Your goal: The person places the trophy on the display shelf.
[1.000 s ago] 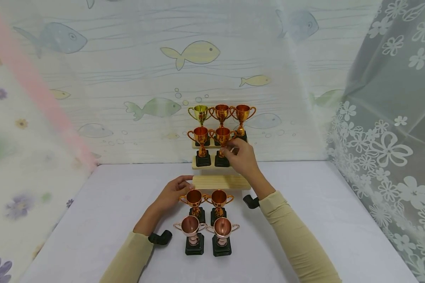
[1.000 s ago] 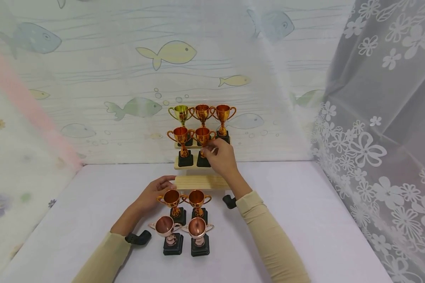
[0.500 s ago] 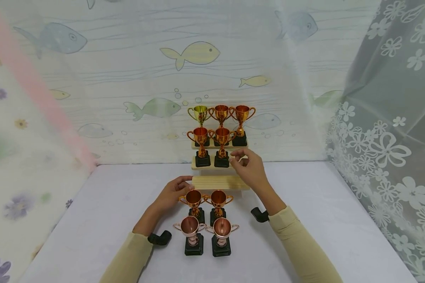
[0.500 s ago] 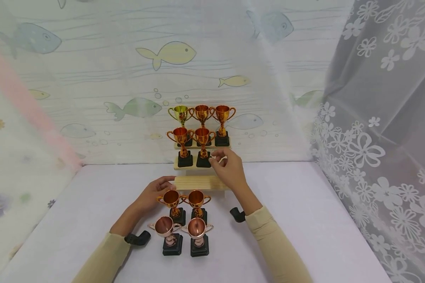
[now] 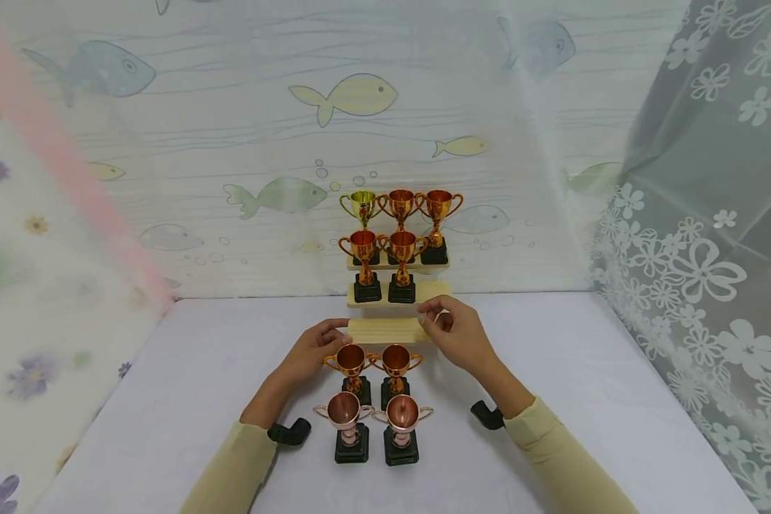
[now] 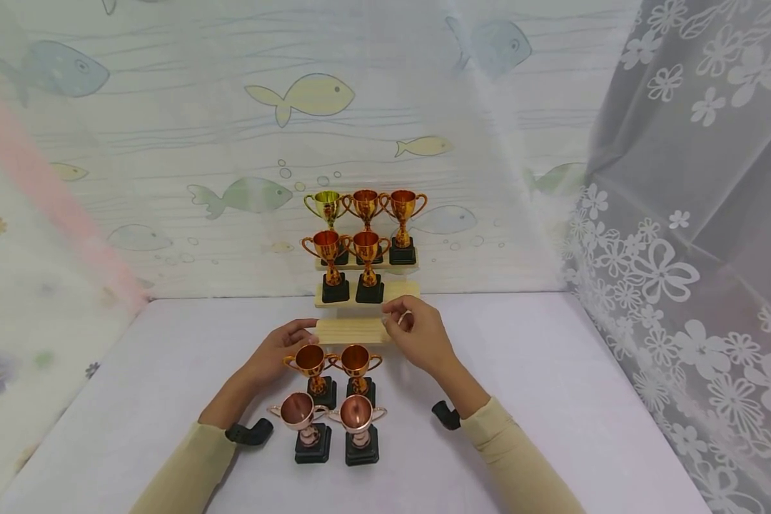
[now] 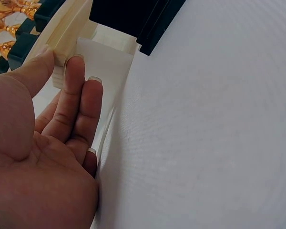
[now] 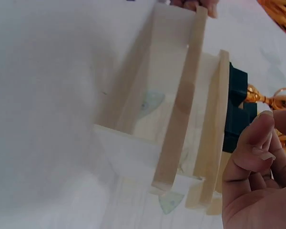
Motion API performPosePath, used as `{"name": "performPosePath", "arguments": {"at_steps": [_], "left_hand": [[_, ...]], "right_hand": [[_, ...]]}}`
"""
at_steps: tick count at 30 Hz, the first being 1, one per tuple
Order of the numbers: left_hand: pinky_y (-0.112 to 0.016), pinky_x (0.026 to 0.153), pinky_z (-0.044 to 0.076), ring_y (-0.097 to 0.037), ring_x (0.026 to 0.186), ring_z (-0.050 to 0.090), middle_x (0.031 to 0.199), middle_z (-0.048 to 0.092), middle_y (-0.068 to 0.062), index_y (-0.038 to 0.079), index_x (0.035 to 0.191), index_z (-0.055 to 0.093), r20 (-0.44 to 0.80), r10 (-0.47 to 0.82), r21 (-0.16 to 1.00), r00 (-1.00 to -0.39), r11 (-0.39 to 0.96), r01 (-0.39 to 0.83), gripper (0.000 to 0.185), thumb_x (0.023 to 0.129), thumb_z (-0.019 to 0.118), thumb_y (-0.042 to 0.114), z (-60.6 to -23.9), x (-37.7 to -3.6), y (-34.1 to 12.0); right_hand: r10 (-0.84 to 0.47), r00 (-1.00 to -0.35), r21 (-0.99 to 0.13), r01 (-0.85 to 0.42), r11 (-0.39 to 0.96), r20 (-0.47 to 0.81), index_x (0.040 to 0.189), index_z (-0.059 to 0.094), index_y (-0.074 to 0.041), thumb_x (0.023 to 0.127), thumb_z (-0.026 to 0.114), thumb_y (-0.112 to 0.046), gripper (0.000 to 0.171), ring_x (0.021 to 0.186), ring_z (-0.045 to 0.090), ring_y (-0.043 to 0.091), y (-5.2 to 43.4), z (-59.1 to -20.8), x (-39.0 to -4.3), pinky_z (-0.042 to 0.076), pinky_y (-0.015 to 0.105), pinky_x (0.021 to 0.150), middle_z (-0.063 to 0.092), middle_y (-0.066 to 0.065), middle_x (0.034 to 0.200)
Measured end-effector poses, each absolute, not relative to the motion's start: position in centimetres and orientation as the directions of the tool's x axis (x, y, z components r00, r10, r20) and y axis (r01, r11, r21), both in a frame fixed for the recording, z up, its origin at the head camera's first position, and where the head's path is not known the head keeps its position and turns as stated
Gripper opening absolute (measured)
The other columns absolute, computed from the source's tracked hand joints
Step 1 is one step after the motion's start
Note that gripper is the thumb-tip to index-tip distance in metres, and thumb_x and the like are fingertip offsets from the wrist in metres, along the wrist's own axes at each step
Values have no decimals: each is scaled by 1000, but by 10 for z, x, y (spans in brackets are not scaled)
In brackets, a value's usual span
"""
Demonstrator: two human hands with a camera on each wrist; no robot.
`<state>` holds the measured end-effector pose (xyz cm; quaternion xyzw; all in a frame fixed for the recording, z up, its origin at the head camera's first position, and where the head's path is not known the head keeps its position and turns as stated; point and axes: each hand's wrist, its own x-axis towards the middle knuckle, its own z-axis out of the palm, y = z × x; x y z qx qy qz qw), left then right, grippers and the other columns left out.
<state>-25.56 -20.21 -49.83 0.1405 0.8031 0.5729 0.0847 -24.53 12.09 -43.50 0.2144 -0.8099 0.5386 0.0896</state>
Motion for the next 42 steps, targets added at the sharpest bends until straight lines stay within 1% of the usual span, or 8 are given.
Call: {"name": "performPosePath", "arguments": {"at_steps": [6,11,18,24,31,35,40,42], "left_hand": [[-24,90,50,-16,97,69,107,74,-10,1,151,53,30,318,940,-948,312,135,47,109,63,20,-500,-257,-202],[-24,90,50,-17,98,69,107,74,-11,2,151,53,31,316,940,-948,312,135,47,109,64,20,-502,-257,-202],[-24,90,50,-16,98,69,107,75,-10,2,151,53,21,313,942,-950,312,124,48,109,64,20,-500,-256,-202],[-24,92,48,-16,100,69,107,75,-9,2,152,52,32,311,933,-950,332,140,49,109,64,21,-499,-255,-202],[-23,92,48,-14,99,69,109,75,-10,3,152,53,40,318,933,-947,327,149,48,109,64,22,-501,-257,-204],[-23,90,49,-13,98,70,109,75,-11,2,152,52,45,322,935,-946,320,153,48,109,64,21,-501,-257,-204],[-23,89,49,-14,97,70,108,75,-11,3,151,53,38,317,934,-948,326,146,48,108,64,21,-501,-257,-203],[-23,89,50,-15,97,70,108,75,-11,3,151,53,33,315,934,-949,328,141,48,108,64,21,-501,-257,-203]], "right_hand": [[-306,-878,-810,-464,359,368,116,74,-3,101,72,-7,16,64,54,14,125,-438,-233,45,26,58,66,3,92],[-374,-853,-792,-495,356,365,121,75,-6,99,71,-1,22,67,56,14,127,-440,-228,48,27,59,67,0,92],[-567,-758,-754,-568,332,322,128,74,-11,93,68,6,39,74,59,13,130,-449,-229,52,29,63,67,-3,97],[-673,-691,-744,-589,314,263,123,74,-16,92,76,-1,34,78,64,11,131,-453,-229,56,30,65,71,-3,101],[-744,-636,-803,-544,243,206,124,72,-16,93,78,-4,34,75,66,12,123,-457,-223,57,31,66,70,0,94],[-747,-632,-820,-527,220,206,121,71,-15,93,79,-5,30,76,66,11,117,-458,-220,58,32,67,71,0,95],[-723,-661,-812,-526,252,203,116,73,-12,94,80,-8,24,77,62,9,111,-462,-217,54,29,67,73,-2,99],[-708,-672,-809,-529,255,217,117,73,-11,94,80,-9,23,80,61,9,109,-463,-216,54,29,70,74,-3,101]]}}
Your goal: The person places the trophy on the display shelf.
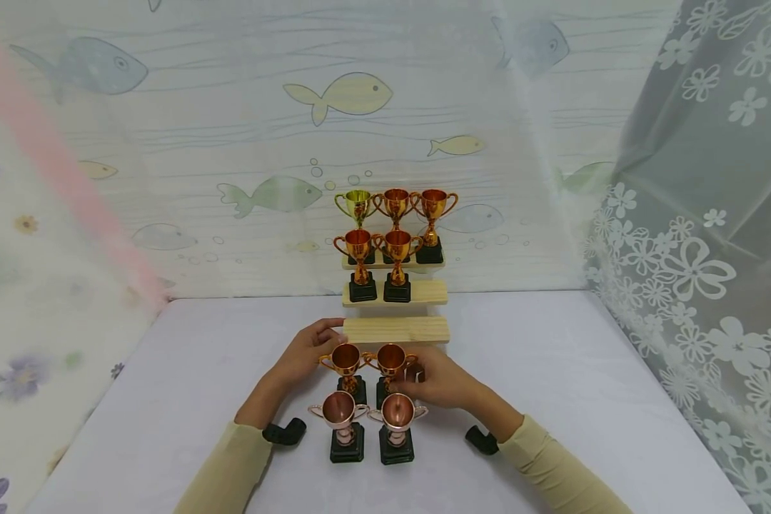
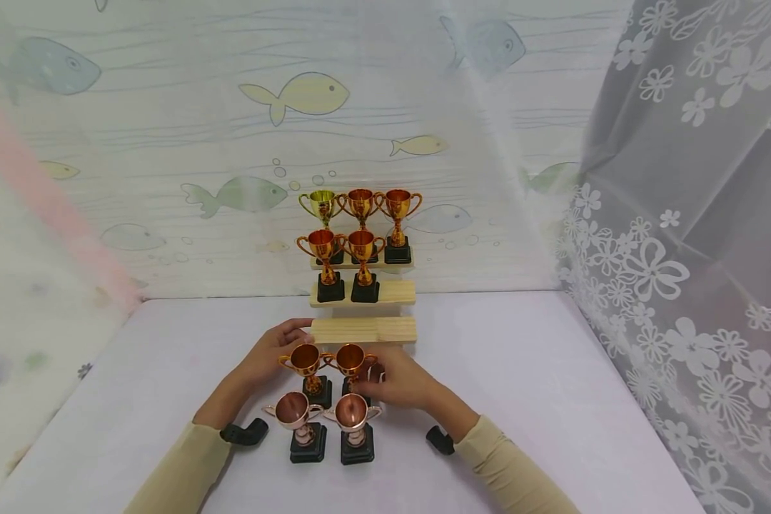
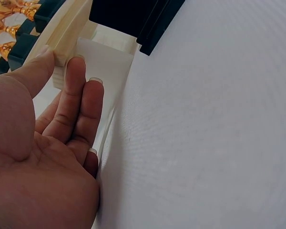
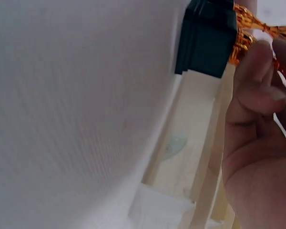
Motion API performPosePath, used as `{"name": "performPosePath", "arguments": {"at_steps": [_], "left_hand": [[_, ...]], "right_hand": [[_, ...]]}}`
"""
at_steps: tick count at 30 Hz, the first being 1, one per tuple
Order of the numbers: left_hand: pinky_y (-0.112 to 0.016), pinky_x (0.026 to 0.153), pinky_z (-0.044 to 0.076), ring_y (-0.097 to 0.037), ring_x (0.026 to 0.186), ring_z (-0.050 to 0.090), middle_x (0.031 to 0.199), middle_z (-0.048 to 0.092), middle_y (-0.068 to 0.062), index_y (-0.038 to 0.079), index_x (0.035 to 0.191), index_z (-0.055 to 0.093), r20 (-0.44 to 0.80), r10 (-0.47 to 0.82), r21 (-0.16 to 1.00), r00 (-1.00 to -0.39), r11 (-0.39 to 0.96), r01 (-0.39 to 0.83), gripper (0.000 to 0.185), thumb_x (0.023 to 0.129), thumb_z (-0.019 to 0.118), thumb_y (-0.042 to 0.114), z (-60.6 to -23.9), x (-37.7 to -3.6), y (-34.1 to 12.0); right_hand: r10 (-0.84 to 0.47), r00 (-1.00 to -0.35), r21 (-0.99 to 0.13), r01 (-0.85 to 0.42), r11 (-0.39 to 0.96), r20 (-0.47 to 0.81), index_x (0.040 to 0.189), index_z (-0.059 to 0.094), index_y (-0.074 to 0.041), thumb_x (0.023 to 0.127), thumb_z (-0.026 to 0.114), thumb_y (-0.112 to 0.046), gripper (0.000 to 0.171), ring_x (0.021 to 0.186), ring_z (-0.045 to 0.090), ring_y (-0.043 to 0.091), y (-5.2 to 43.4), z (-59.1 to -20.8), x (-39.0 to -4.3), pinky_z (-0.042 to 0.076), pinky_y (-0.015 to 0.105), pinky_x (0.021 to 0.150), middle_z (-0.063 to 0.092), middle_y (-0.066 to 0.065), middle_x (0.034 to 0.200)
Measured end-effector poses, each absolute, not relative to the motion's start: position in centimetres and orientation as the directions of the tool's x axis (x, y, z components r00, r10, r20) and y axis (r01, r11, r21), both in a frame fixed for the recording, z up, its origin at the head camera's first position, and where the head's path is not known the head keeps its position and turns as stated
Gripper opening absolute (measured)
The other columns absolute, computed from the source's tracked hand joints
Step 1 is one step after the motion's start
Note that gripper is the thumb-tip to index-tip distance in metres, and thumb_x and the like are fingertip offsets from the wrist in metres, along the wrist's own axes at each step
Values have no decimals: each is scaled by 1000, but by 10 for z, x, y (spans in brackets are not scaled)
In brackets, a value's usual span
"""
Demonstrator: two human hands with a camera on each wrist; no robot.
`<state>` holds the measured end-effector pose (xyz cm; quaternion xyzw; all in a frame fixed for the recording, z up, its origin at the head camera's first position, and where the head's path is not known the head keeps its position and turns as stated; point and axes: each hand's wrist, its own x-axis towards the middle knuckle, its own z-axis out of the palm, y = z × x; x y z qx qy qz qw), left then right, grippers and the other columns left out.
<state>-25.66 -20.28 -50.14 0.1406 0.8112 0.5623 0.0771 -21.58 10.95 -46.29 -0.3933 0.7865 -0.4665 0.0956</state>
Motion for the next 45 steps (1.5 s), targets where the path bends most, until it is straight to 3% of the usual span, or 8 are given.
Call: {"name": "performPosePath", "arguments": {"at_steps": [5,16,23,34,45], "left_hand": [[-23,90,49,-15,97,70,107,75,-11,2,151,53,29,310,936,-950,325,135,49,108,65,21,-501,-256,-203],[-25,91,48,-17,99,68,106,75,-9,2,152,52,33,306,932,-951,335,140,50,108,65,21,-499,-252,-204],[-24,92,47,-17,100,69,106,75,-10,2,152,52,33,308,932,-951,334,141,50,108,64,22,-500,-253,-205],[-23,91,48,-15,97,69,106,74,-11,0,152,51,39,319,938,-947,316,145,50,108,64,20,-498,-253,-205],[-22,90,49,-14,97,71,107,76,-9,0,153,51,37,332,941,-942,305,144,51,108,64,21,-501,-257,-205]], "right_hand": [[-677,-695,-809,-530,255,242,119,74,-12,93,80,-8,27,86,62,10,106,-464,-214,56,30,77,75,-2,106],[-661,-710,-822,-512,248,243,119,74,-9,93,79,-4,27,88,66,9,106,-463,-213,58,30,79,74,1,106],[-637,-733,-821,-503,270,239,124,71,-7,93,78,-6,32,84,67,12,111,-456,-213,58,31,76,75,1,106],[-597,-754,-827,-501,255,273,111,77,-7,93,81,-7,18,84,72,14,119,-442,-220,58,31,75,77,1,99],[-498,-805,-820,-500,279,322,115,76,-3,95,77,-3,19,75,64,15,131,-417,-228,55,29,65,74,6,98]]}}
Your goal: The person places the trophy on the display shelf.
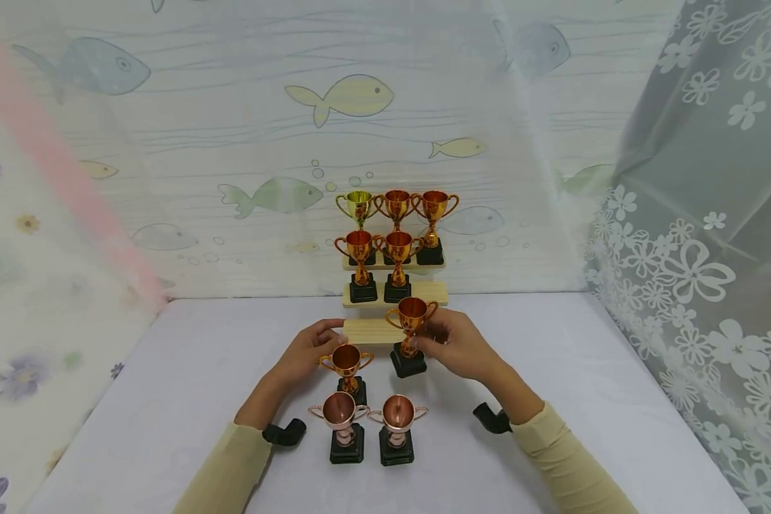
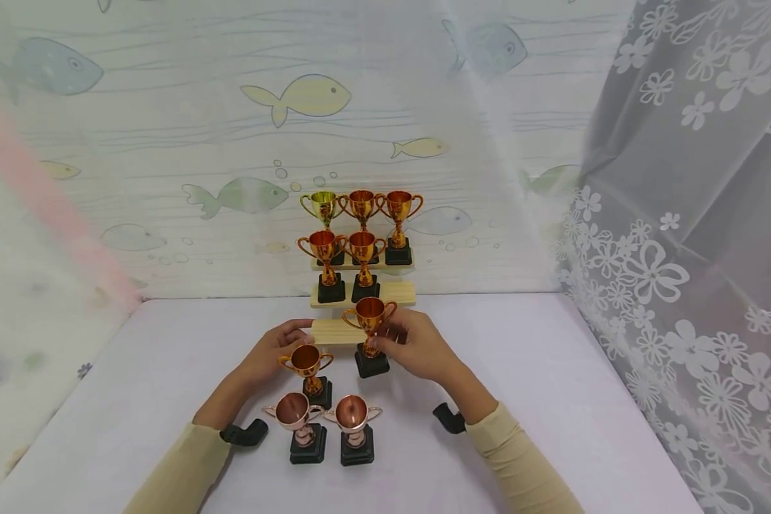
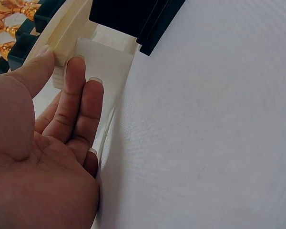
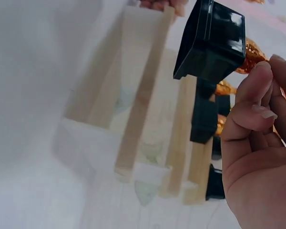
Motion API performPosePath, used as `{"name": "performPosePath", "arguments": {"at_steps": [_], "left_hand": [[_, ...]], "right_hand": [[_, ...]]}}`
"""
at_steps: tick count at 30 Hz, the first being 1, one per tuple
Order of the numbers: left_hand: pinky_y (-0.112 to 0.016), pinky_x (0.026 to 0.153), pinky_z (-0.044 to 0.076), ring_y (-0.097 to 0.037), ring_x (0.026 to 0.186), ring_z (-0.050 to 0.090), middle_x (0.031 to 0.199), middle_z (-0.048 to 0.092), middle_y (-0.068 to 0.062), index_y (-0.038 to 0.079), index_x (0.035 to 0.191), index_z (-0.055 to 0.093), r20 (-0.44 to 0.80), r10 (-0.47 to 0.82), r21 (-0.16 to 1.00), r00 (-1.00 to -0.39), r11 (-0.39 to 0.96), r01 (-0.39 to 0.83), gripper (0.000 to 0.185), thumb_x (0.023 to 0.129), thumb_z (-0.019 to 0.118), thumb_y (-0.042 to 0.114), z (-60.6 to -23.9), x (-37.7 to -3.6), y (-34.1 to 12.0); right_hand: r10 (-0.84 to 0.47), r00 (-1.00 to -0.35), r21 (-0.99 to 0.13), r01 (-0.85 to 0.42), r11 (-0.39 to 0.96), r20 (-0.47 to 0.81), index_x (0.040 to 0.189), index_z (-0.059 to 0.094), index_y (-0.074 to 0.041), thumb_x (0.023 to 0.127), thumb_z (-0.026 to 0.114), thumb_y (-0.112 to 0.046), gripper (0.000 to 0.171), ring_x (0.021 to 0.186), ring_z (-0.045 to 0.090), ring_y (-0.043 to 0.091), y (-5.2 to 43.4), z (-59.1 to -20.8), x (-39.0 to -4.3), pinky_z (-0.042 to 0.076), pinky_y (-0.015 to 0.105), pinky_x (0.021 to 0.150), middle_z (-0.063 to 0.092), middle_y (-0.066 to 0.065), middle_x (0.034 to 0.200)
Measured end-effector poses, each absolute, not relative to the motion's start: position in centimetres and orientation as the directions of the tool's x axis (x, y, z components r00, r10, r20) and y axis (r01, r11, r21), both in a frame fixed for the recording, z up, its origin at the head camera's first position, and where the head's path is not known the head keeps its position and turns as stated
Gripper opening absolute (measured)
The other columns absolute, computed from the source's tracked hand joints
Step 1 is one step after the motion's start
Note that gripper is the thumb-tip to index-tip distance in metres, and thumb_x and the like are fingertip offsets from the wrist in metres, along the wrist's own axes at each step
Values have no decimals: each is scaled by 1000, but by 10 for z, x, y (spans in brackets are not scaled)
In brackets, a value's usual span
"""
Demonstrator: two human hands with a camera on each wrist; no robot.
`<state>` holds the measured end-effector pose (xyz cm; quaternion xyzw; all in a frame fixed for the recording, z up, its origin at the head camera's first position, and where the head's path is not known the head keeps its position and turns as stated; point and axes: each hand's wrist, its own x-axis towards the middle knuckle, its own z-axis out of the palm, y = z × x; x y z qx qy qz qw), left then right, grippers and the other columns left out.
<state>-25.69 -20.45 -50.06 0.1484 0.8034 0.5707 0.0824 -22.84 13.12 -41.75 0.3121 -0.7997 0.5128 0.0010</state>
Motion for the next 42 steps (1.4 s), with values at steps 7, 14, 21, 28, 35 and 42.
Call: {"name": "performPosePath", "arguments": {"at_steps": [7,14,21,28,35,42], "left_hand": [[-23,90,49,-16,98,71,108,76,-11,1,152,51,31,329,943,-944,305,137,51,108,65,23,-500,-257,-203],[-23,91,49,-16,100,70,110,76,-10,3,152,51,16,317,939,-948,322,123,51,108,65,25,-501,-257,-203],[-23,90,50,-14,98,71,108,76,-9,3,152,52,20,314,942,-949,312,123,49,109,64,23,-502,-258,-204],[-24,92,50,-18,100,71,109,75,-10,5,152,52,26,322,941,-946,312,132,48,109,64,24,-500,-257,-203],[-25,94,49,-17,100,71,108,75,-9,4,152,52,23,318,940,-948,316,129,49,109,64,23,-501,-258,-203],[-26,95,49,-19,100,70,108,74,-10,3,152,52,19,313,939,-950,320,125,48,109,63,22,-500,-257,-204]], "right_hand": [[-425,-832,-814,-499,297,355,117,74,-3,97,74,-2,20,71,65,23,138,-410,-234,54,29,62,76,7,98],[-345,-850,-795,-507,333,397,113,74,-3,98,74,-3,15,67,62,19,142,-403,-243,50,28,58,74,8,93],[-250,-865,-785,-500,366,434,108,72,-1,100,73,-6,9,64,59,17,143,-398,-253,48,27,57,71,13,89],[-169,-865,-768,-498,404,472,111,73,-2,101,72,-6,10,63,60,20,142,-396,-262,48,27,56,70,11,88],[-98,-849,-741,-505,442,519,108,74,-4,100,72,-6,8,63,57,21,138,-400,-273,45,27,56,70,10,91],[-51,-838,-730,-502,464,544,105,74,-3,100,73,-6,6,63,56,21,132,-401,-280,44,28,56,70,11,90]]}}
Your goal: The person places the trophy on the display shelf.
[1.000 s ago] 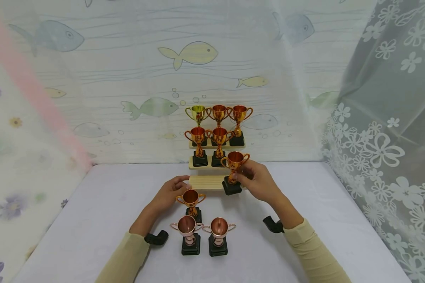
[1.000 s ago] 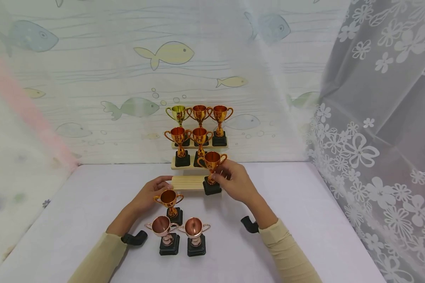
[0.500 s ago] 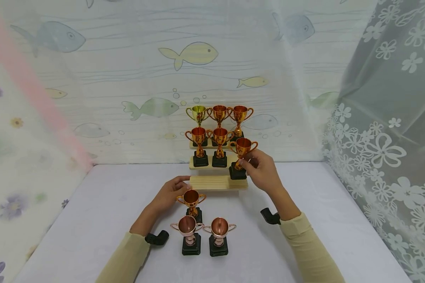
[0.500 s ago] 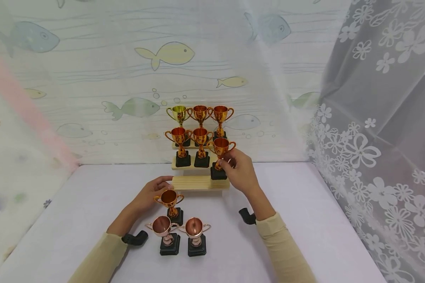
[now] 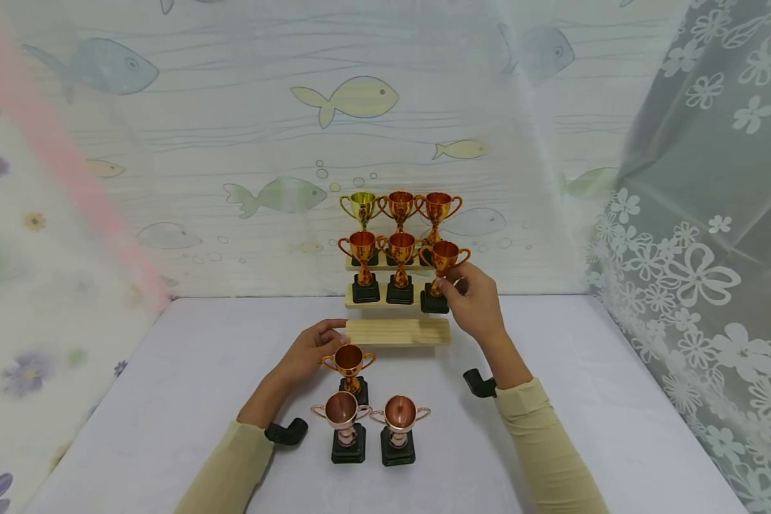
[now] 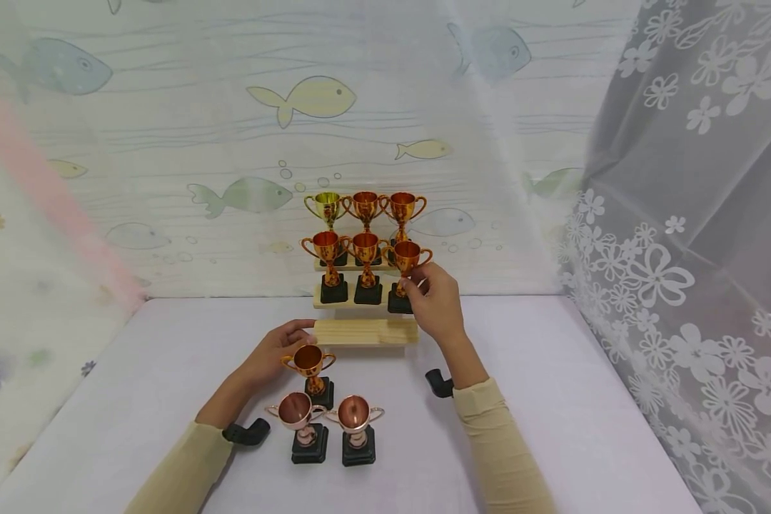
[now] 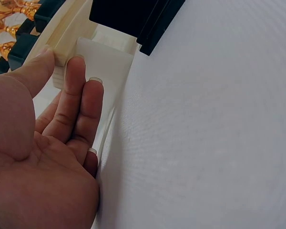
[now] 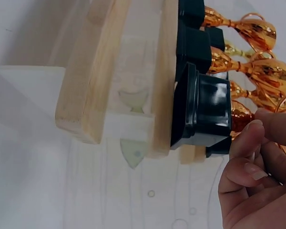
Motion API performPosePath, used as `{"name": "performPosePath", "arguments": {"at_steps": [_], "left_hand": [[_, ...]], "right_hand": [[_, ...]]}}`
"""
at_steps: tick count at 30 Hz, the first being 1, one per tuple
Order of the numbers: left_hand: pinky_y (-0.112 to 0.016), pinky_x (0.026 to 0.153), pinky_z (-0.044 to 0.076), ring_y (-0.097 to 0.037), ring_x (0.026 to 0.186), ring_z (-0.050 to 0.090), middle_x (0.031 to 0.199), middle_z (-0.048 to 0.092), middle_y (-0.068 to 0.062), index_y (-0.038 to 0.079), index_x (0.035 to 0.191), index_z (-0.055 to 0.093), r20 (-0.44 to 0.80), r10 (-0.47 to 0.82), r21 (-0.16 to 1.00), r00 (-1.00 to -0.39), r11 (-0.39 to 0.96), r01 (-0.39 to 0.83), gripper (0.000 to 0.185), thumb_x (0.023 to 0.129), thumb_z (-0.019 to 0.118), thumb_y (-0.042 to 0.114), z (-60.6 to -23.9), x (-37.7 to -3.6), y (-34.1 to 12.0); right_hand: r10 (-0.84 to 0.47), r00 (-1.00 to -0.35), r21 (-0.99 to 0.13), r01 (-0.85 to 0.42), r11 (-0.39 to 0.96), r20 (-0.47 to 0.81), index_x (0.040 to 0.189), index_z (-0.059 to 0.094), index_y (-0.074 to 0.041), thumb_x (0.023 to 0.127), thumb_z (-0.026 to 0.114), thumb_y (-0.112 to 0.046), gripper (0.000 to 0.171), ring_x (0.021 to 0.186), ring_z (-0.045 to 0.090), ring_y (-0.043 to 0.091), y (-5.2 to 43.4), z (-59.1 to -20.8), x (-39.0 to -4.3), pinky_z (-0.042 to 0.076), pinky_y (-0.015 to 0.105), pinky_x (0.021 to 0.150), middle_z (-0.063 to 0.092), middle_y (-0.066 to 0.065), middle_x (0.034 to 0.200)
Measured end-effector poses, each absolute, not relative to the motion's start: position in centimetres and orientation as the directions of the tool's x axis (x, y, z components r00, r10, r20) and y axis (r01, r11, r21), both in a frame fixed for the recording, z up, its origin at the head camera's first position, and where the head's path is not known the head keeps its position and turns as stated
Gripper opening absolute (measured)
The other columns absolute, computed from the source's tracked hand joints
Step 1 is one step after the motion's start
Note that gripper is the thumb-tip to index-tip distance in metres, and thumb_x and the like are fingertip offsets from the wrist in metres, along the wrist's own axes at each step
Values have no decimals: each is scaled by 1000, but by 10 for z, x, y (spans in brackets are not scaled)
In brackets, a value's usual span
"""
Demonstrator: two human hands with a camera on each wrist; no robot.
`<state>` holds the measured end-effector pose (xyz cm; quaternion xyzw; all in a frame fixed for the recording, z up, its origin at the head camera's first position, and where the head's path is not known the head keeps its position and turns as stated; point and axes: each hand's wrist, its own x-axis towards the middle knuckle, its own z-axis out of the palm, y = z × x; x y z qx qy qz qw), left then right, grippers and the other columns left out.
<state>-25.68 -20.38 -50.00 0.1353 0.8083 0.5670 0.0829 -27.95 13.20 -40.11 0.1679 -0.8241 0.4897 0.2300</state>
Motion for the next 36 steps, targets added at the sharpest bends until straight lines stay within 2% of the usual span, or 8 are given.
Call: {"name": "performPosePath", "arguments": {"at_steps": [9,22,36], "left_hand": [[-27,95,49,-18,100,70,108,74,-10,3,153,51,15,317,940,-948,319,121,50,109,63,23,-499,-257,-204],[-28,96,49,-18,100,70,108,74,-10,3,153,51,8,317,939,-948,323,116,50,109,64,24,-498,-256,-203],[-24,94,49,-18,99,70,107,74,-10,3,152,52,17,314,939,-949,322,124,49,109,64,22,-498,-255,-203]], "right_hand": [[11,-864,-784,-450,428,503,106,74,-1,101,73,-8,8,64,57,21,126,-406,-284,43,26,57,71,12,95],[88,-852,-804,-447,393,517,105,74,0,99,75,-6,8,60,53,15,118,-411,-290,40,22,52,70,12,92],[123,-860,-833,-431,347,496,108,75,0,99,75,-7,12,57,52,10,114,-411,-291,39,21,50,71,13,93]]}}
